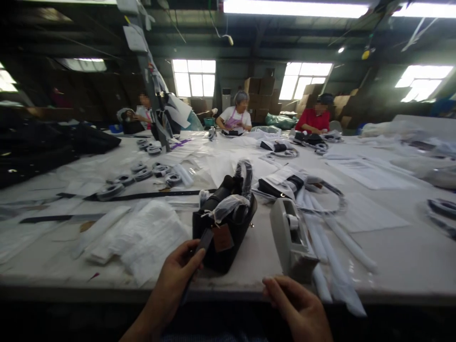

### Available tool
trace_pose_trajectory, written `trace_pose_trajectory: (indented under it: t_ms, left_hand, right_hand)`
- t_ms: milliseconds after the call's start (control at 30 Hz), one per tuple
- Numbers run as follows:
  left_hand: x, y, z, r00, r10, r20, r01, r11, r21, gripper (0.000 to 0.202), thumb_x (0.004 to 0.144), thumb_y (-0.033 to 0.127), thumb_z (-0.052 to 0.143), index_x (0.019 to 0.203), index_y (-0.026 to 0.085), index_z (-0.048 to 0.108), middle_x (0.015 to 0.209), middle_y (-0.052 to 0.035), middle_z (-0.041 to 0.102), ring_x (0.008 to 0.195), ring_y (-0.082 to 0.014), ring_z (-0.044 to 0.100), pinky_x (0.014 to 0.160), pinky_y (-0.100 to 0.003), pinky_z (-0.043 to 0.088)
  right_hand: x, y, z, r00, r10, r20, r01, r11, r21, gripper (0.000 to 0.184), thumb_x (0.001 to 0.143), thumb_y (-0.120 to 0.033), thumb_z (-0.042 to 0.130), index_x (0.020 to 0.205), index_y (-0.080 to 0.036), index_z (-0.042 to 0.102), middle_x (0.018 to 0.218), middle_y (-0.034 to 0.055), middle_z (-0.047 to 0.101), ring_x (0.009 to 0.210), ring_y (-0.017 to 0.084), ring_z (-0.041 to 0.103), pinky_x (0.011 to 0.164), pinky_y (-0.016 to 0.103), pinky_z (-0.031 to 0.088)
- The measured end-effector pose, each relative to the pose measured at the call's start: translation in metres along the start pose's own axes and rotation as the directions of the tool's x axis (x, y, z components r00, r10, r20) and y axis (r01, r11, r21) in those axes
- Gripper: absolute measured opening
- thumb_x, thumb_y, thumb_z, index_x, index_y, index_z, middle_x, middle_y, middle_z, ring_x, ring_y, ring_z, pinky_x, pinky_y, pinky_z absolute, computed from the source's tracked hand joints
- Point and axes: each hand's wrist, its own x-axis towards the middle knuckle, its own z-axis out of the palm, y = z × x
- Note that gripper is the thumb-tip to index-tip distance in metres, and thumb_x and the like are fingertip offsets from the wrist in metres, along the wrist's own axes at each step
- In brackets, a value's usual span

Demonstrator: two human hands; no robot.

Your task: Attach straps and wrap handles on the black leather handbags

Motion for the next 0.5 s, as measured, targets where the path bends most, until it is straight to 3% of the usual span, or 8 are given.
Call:
trace_pose_trajectory:
  t_ms: [133,267,367,500]
  left_hand:
    - [-0.001,0.0,0.001,0.999,0.048,0.008,-0.048,0.999,0.004,0.039,0.08,0.042,0.07,0.107,0.015,0.066,0.066,0.0026,0.059,0.055,-0.0091,0.049,0.046,-0.017,0.038]
    - [-0.002,0.0,0.001,0.993,0.111,0.028,-0.111,0.994,0.008,0.033,0.082,0.041,0.068,0.102,0.015,0.068,0.068,0.001,0.06,0.055,-0.0093,0.049,0.047,-0.018,0.036]
    - [-0.002,0.0,-0.001,0.985,0.172,-0.008,-0.172,0.985,0.02,0.026,0.082,0.037,0.069,0.097,0.016,0.071,0.075,-0.0019,0.065,0.063,-0.0114,0.054,0.054,-0.02,0.041]
    - [-0.003,0.003,-0.003,0.987,0.159,0.002,-0.159,0.986,-0.041,0.028,0.081,0.037,0.071,0.095,0.013,0.072,0.074,-0.0033,0.066,0.063,-0.0117,0.055,0.057,-0.021,0.041]
  right_hand:
    - [0.003,-0.055,0.059,0.944,-0.193,0.268,0.193,0.981,0.029,0.035,0.074,-0.056,0.07,0.066,-0.022,0.075,0.063,0.0042,0.07,0.061,0.019,0.063,0.057,0.024,0.05]
    - [0.019,-0.08,0.105,0.913,-0.23,0.337,0.229,0.972,0.044,0.038,0.077,-0.057,0.066,0.066,-0.021,0.073,0.059,0.002,0.067,0.058,0.017,0.059,0.053,0.023,0.044]
    - [0.028,-0.084,0.119,0.934,-0.212,0.286,0.26,0.955,-0.14,0.04,0.077,-0.058,0.065,0.061,-0.021,0.072,0.055,0.0012,0.066,0.054,0.016,0.058,0.051,0.024,0.041]
    - [0.034,-0.085,0.116,0.931,-0.181,0.316,0.273,0.921,-0.278,0.045,0.073,-0.064,0.064,0.056,-0.023,0.072,0.053,0.0023,0.067,0.052,0.018,0.06,0.05,0.025,0.042]
